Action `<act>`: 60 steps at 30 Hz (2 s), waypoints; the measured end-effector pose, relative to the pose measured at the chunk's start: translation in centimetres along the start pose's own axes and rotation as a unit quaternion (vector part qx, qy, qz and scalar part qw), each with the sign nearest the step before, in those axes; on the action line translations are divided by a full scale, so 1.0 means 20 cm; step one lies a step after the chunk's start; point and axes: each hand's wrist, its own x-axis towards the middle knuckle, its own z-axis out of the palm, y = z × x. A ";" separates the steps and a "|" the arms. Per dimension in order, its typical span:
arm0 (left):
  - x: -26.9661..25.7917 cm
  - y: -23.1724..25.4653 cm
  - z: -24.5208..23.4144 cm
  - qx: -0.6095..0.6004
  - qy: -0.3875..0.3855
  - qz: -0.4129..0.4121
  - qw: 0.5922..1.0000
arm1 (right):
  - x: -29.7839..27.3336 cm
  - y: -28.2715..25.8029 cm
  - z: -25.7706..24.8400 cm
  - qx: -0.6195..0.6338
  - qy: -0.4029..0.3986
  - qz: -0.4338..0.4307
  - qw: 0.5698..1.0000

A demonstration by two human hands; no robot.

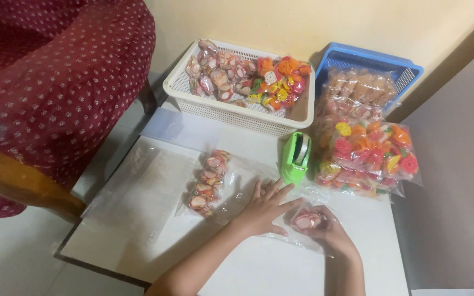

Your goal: A person is manually picking up colorful candies from a white basket and placing them into a clear plastic bag on a table.

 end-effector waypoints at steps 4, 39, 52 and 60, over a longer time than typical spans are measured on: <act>-0.01 0.00 -0.01 -0.017 0.003 0.010 1.000 | 0.06 -0.03 0.10 0.076 -0.047 -0.020 0.996; 0.46 -1.29 -0.51 -0.245 0.259 -0.146 0.923 | 1.19 -0.97 0.56 -0.081 -0.018 -0.238 0.968; 0.84 -1.64 -0.60 -0.191 -0.032 -0.404 0.894 | 2.13 -0.98 0.93 -0.440 -0.204 -0.104 0.868; 0.84 -1.59 -0.66 -0.286 -0.089 -0.352 0.887 | 2.28 -0.82 0.86 -0.364 -0.168 -0.095 0.911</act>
